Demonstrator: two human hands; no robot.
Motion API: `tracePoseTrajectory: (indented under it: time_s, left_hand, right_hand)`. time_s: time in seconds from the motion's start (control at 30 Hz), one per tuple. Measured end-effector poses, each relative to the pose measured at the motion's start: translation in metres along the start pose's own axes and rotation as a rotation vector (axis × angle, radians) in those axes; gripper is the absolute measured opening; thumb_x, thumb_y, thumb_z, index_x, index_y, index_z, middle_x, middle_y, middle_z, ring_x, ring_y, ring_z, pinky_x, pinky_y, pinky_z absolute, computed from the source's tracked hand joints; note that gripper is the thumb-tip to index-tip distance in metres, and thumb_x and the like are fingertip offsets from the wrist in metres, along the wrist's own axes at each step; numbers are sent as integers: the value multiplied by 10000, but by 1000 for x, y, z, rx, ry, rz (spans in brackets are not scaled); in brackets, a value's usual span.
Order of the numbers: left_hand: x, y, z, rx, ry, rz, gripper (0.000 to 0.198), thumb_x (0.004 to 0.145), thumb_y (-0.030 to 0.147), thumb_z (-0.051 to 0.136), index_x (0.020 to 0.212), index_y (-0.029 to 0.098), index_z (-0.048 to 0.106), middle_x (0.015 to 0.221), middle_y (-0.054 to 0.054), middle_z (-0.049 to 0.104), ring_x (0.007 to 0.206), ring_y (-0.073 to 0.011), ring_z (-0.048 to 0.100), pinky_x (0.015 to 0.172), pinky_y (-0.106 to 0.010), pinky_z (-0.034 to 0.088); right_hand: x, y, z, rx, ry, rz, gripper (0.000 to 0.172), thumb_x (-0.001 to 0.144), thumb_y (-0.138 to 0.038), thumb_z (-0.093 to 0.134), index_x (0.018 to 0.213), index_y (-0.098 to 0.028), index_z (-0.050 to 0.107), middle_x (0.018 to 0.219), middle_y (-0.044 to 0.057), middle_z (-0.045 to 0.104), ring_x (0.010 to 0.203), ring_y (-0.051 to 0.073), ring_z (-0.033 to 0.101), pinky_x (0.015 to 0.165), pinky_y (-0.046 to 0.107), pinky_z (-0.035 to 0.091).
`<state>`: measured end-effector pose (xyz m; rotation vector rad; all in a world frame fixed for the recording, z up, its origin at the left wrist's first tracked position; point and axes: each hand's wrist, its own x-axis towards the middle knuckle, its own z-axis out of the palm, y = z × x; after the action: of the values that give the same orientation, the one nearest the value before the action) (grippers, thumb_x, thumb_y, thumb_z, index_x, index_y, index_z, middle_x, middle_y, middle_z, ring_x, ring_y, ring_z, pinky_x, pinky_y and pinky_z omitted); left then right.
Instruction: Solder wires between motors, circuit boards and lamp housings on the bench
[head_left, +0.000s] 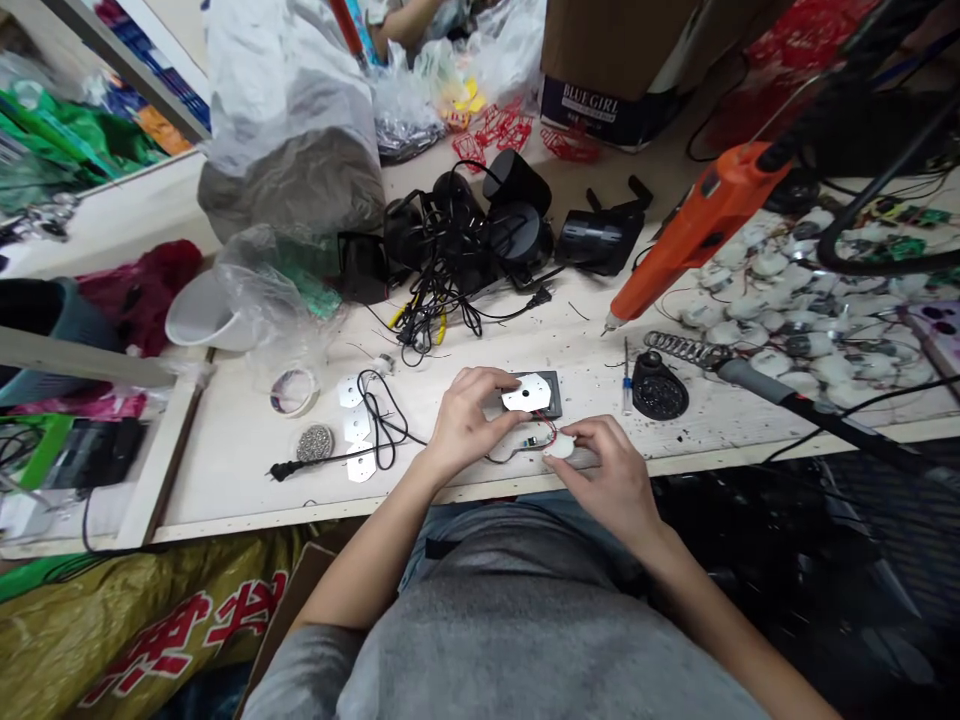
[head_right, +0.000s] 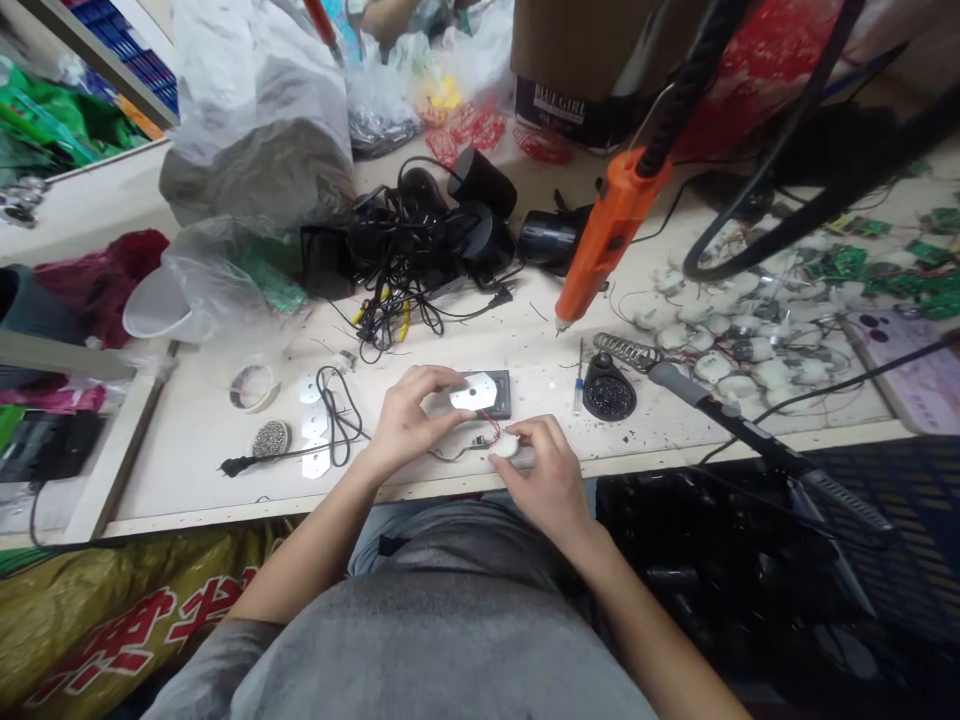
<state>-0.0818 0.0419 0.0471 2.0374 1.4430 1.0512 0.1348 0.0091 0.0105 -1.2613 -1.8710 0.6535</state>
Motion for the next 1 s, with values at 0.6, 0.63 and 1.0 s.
tracePoseTrajectory:
  time_s: [0.6, 0.63, 1.0]
  left_hand:
    - [0, -9, 14, 156, -136, 61, 219, 893, 236, 711, 1107, 198, 730, 1163, -86, 710, 1038, -248, 615, 921, -427, 521]
    - [1, -9, 14, 149, -145, 63, 223, 890, 227, 705, 1109, 196, 733, 1168, -87, 709, 1038, -250, 610, 921, -429, 520]
    - [5, -11, 23, -134, -75, -114, 337, 763, 176, 865, 1076, 220, 748, 1145, -59, 766, 1092, -238, 678, 998, -436, 488]
  right_hand:
    - [0, 32, -43, 320, -192, 169, 217, 916, -454, 701, 998, -260, 650, 1110, 67, 743, 897, 186, 730, 732, 290, 605]
    - [0, 32, -43, 404, -176, 199, 232, 903, -451, 724, 1012, -263, 642, 1154, 73, 735, 971, 196, 732, 779, 300, 612]
    - [22, 30, -30, 713, -71, 396, 424, 826, -513, 800, 1111, -271, 600, 925, 23, 747, 835, 186, 738, 823, 345, 612]
